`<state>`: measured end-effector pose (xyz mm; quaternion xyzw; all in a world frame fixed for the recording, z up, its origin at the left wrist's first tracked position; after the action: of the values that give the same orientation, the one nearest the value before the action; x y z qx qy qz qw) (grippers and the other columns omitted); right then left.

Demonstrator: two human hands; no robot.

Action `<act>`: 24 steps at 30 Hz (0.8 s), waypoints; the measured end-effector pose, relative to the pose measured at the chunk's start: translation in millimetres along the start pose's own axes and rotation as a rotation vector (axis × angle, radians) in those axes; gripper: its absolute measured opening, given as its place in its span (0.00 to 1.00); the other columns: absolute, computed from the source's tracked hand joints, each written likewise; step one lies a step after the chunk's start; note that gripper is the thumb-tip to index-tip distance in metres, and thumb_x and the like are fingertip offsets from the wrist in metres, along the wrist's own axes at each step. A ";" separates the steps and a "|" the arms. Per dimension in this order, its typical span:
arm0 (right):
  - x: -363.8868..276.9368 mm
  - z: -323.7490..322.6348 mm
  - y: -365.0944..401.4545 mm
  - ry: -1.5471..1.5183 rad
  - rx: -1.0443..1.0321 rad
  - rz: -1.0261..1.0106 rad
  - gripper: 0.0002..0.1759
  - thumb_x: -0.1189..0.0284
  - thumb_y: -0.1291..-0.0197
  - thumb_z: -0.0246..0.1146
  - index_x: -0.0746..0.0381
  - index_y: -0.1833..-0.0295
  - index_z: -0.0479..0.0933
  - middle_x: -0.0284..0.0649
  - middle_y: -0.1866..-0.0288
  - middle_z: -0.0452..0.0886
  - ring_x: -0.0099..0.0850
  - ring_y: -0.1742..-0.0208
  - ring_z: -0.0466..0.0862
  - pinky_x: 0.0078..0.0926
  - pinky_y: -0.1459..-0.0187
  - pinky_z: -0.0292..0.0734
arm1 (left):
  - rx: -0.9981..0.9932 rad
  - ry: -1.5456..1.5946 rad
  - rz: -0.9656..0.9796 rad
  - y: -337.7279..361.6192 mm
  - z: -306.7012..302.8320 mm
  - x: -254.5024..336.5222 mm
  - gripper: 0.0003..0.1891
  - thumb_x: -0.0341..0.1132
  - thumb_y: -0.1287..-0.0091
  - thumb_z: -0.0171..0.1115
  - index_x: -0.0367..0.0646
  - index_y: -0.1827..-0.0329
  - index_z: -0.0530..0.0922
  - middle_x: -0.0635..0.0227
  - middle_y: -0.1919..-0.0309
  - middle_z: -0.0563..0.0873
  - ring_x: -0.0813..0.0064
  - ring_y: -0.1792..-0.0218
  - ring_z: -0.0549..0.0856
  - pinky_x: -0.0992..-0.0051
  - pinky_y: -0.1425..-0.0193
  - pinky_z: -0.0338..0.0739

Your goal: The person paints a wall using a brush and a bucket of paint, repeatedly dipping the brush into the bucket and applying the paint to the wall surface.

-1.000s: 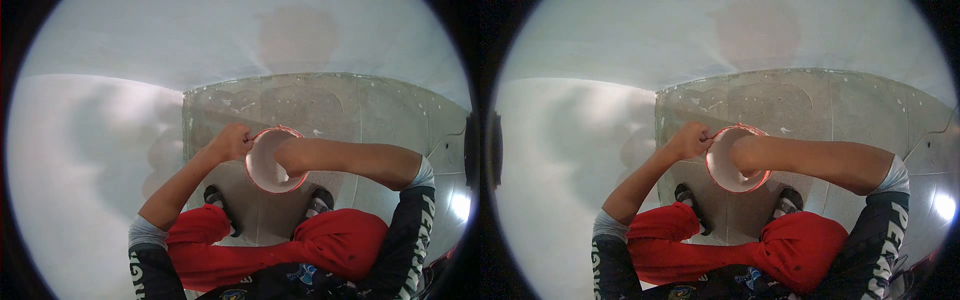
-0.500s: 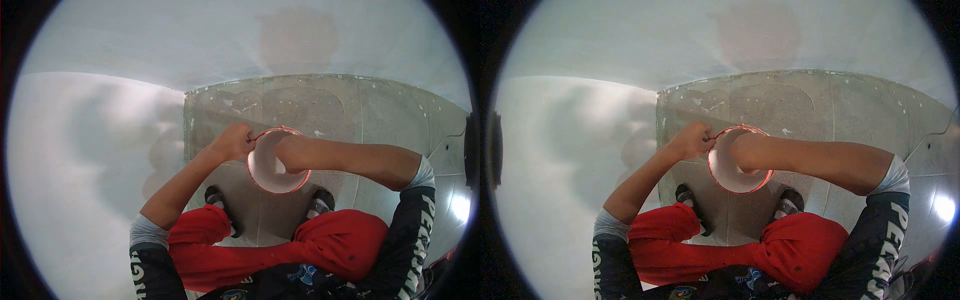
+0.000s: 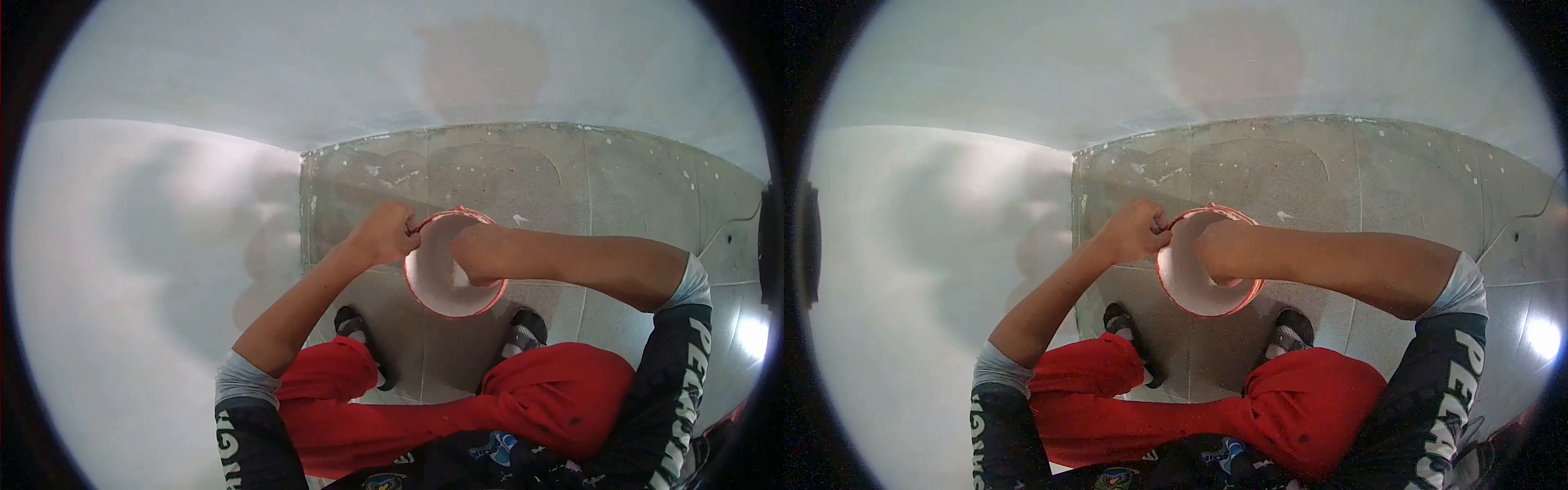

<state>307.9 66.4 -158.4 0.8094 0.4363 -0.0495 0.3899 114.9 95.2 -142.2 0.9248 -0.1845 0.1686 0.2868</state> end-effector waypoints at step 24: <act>-4.6 -2.6 5.7 -0.020 -0.007 0.033 0.08 0.77 0.62 0.68 0.59 0.72 0.88 0.47 0.69 0.87 0.43 0.65 0.88 0.41 0.63 0.82 | 0.266 -0.097 0.037 27.5 29.9 24.4 0.17 0.36 0.44 0.67 0.42 0.55 0.73 0.54 0.65 0.84 0.47 0.63 0.85 0.53 0.62 0.78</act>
<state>308.6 63.3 -151.3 0.8146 0.4193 -0.0496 0.3977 130.3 50.4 -142.4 0.9582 -0.1910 0.1521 0.1493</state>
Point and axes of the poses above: each hand's wrist, its own y-axis away from the middle knuckle, its own z-axis out of the palm, x = y × z, the point moved 1 cm from there along -y, towards the middle knuckle
